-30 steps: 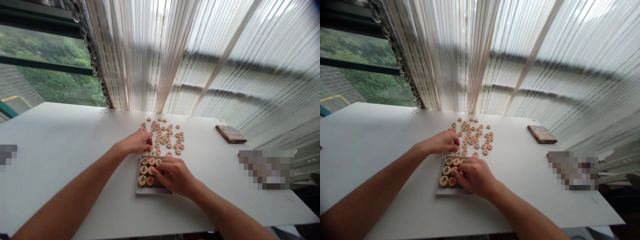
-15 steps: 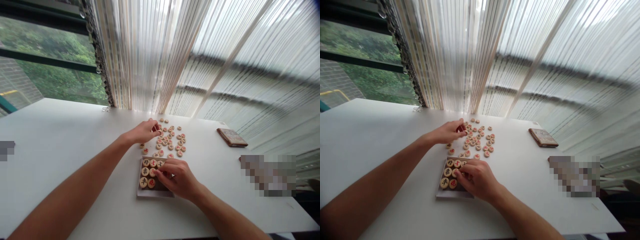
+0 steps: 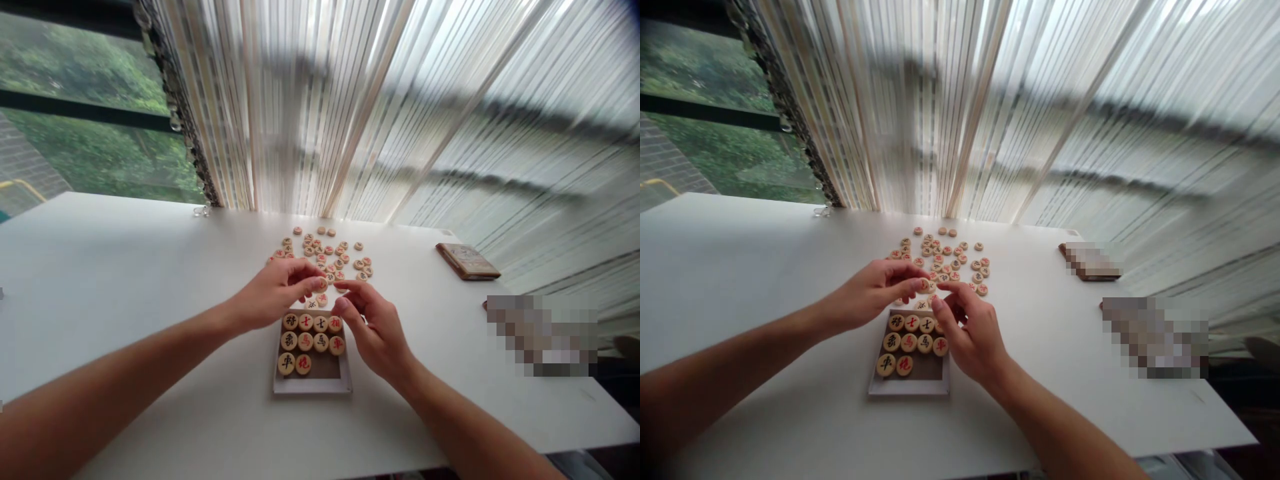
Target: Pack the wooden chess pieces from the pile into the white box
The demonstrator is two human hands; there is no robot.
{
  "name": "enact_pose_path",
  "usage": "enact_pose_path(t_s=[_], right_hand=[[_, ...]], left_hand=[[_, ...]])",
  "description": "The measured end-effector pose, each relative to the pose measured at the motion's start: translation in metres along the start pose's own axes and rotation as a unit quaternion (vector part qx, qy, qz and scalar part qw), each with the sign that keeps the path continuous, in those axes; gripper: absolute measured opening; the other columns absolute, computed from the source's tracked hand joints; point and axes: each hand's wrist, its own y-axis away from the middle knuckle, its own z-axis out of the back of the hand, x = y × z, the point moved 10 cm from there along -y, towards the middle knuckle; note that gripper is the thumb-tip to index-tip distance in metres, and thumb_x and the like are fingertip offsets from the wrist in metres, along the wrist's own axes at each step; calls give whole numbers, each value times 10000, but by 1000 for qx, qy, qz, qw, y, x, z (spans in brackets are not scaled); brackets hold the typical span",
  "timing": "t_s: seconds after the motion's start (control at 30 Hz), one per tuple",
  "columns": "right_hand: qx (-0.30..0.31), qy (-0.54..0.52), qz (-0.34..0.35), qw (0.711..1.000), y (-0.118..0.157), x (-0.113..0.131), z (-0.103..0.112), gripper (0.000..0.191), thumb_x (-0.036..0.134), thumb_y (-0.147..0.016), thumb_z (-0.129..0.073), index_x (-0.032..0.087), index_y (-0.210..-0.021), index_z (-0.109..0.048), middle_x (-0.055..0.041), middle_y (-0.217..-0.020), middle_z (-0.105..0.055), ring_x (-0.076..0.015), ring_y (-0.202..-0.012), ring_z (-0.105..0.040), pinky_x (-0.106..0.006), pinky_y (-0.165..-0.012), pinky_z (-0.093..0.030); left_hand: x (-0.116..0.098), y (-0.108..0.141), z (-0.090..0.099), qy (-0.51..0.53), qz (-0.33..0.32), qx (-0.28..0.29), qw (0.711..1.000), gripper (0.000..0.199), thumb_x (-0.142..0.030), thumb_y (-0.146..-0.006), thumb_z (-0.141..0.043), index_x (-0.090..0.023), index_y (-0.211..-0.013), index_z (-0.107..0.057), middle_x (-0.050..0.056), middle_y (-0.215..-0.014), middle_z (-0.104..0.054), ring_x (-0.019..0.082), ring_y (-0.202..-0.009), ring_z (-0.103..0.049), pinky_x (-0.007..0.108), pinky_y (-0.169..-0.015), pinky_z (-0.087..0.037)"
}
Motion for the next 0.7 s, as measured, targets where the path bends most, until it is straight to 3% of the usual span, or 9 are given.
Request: enact_pose_path(t_s=[0.1, 0.17, 0.37, 0.57, 0.7], right_hand=[[24, -72, -33, 997, 2, -5, -8, 333, 453, -1033, -661, 184, -1223, -710, -24, -804, -711, -147, -672, -640, -255, -594, -524], [28, -122, -54, 991, 2, -5, -12, 344, 470, -989, -730, 185, -1181, -731, -14, -768, -704, -140, -640, -642, -241, -553, -525], [16, -235, -119, 965, 3, -3, -16, 275, 406, -839, -915, 184, -940, -787, -1, -667, -722, -124, -539, -665, -226, -503, -581], [20, -285, -174, 942, 10, -12, -24, 211, 339, -816, -944, 190, -921, -837, -27, -675, -779, -168, -573, -764, -235, -542, -661], [11, -296, -176, 939, 12, -14, -23, 152, 284, -823, -941, 207, -923, -857, -39, -742, -811, -171, -623, -795, -225, -585, -680]], left_hand=[[13, 27, -14, 53, 33, 0, 998, 280, -424, -938, -746, -168, -1037, -800, 97, -974, -812, 234, -890, -745, 352, -790, -608], [15, 35, -17, 84, 42, -14, 995, 279, -433, -907, -792, -176, -1013, -802, 92, -963, -817, 235, -872, -757, 343, -767, -625], [18, 38, -18, 165, 45, -31, 985, 187, -346, -823, -897, -210, -925, -819, 46, -868, -813, 204, -799, -762, 304, -740, -650], [33, 50, -28, 266, 101, -3, 959, 177, -300, -832, -895, -239, -989, -841, 61, -895, -832, 227, -833, -803, 316, -748, -677], [32, 50, -26, 268, 100, -11, 958, 122, -295, -837, -889, -253, -945, -851, 51, -855, -832, 224, -806, -810, 325, -780, -696]])
